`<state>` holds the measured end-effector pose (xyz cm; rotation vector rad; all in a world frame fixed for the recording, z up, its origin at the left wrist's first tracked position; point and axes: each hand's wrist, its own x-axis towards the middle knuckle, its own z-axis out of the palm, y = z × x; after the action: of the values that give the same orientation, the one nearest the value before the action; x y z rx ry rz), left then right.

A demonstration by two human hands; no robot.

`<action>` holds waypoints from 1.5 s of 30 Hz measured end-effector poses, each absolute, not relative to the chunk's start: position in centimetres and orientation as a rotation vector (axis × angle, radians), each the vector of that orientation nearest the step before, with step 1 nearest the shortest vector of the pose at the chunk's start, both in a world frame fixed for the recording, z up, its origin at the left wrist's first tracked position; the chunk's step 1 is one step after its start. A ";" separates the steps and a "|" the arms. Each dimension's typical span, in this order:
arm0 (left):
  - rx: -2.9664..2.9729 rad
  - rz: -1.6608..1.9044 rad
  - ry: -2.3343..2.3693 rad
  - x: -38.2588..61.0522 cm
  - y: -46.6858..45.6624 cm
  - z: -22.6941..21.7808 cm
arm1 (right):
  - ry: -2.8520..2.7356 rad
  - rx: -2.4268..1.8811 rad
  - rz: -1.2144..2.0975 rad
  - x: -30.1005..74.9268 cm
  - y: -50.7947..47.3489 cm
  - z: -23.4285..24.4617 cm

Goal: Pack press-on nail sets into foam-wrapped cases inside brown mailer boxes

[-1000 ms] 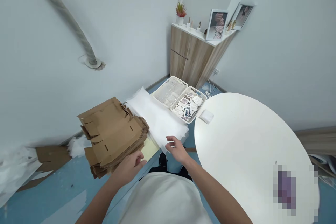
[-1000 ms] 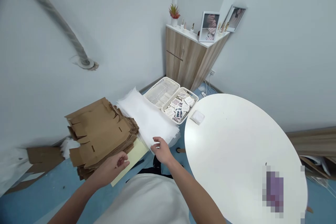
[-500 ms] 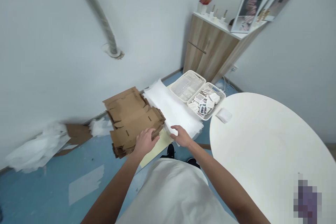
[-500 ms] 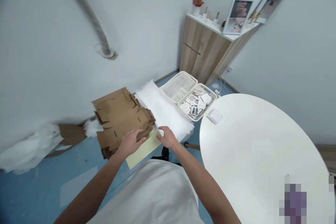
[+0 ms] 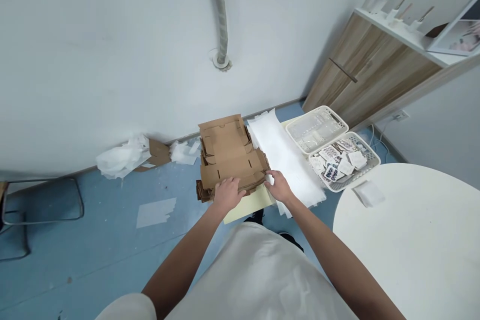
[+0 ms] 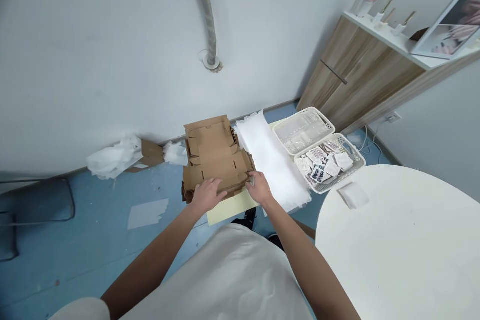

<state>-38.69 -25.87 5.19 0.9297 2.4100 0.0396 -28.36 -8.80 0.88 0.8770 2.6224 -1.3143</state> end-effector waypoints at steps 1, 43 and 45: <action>0.926 0.026 2.429 -39.0 -26.1 4.9 | 2.646 0.868 -1.295 -28.9 -8.7 0.6; 1.280 0.380 2.843 -40.4 -27.7 6.0 | 1.870 1.279 -2.295 -33.0 -7.5 3.2; 1.306 0.419 2.808 -40.2 -27.9 6.3 | 1.803 1.245 -2.281 -32.9 -7.1 3.4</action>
<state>-40.15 -27.91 6.27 1.3058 2.8076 0.4186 -32.91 -7.15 3.38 1.2445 1.8033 -2.2808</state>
